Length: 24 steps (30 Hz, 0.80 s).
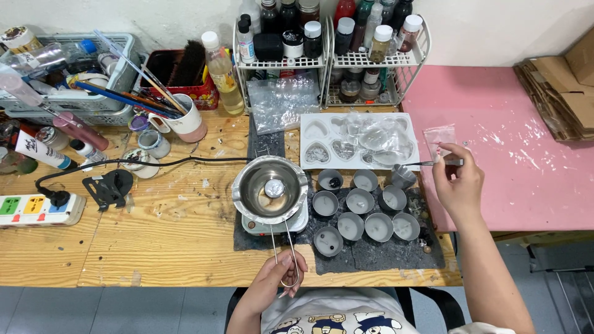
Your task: Preparing small metal candle molds by adding wicks or decorative elements using tweezers.
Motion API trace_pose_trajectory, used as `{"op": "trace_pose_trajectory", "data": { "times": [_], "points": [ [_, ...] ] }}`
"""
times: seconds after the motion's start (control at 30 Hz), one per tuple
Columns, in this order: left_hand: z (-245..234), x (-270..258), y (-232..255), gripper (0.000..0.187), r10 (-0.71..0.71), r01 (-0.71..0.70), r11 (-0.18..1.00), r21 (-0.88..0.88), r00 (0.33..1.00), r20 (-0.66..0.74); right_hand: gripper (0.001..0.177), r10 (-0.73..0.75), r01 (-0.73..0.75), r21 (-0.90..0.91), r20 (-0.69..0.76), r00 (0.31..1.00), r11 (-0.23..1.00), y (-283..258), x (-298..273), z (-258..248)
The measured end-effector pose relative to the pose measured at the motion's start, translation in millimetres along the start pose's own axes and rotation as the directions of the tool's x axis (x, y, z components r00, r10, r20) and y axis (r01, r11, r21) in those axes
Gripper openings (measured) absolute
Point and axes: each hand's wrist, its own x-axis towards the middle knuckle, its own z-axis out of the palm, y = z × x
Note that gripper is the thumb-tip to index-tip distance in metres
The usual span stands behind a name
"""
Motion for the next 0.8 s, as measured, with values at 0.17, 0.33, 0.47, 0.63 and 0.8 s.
{"op": "trace_pose_trajectory", "data": {
  "times": [0.17,0.33,0.47,0.63,0.8],
  "points": [
    [1,1,0,0.041,-0.011,0.011,1.000,0.020,1.000,-0.013,0.026,-0.006,-0.002,0.074,0.105,0.994,0.997,6,-4,17],
    [2,1,0,0.041,-0.006,0.006,1.000,0.008,1.000,-0.001,0.033,0.204,-0.209,-0.024,0.350,0.914,0.978,-33,8,34],
    [0,0,-1,0.041,0.022,-0.022,0.999,0.028,1.000,-0.001,0.034,0.094,-0.122,0.046,0.397,0.913,0.991,-30,3,48],
    [2,-1,3,0.040,0.011,-0.009,0.999,0.032,0.999,-0.048,0.032,0.017,-0.059,0.118,0.325,0.946,0.991,-36,3,47],
    [3,-3,5,0.039,0.037,-0.036,0.997,0.073,0.999,-0.007,0.026,-0.251,0.210,0.296,0.107,0.962,0.932,-75,23,27]
  ]
}}
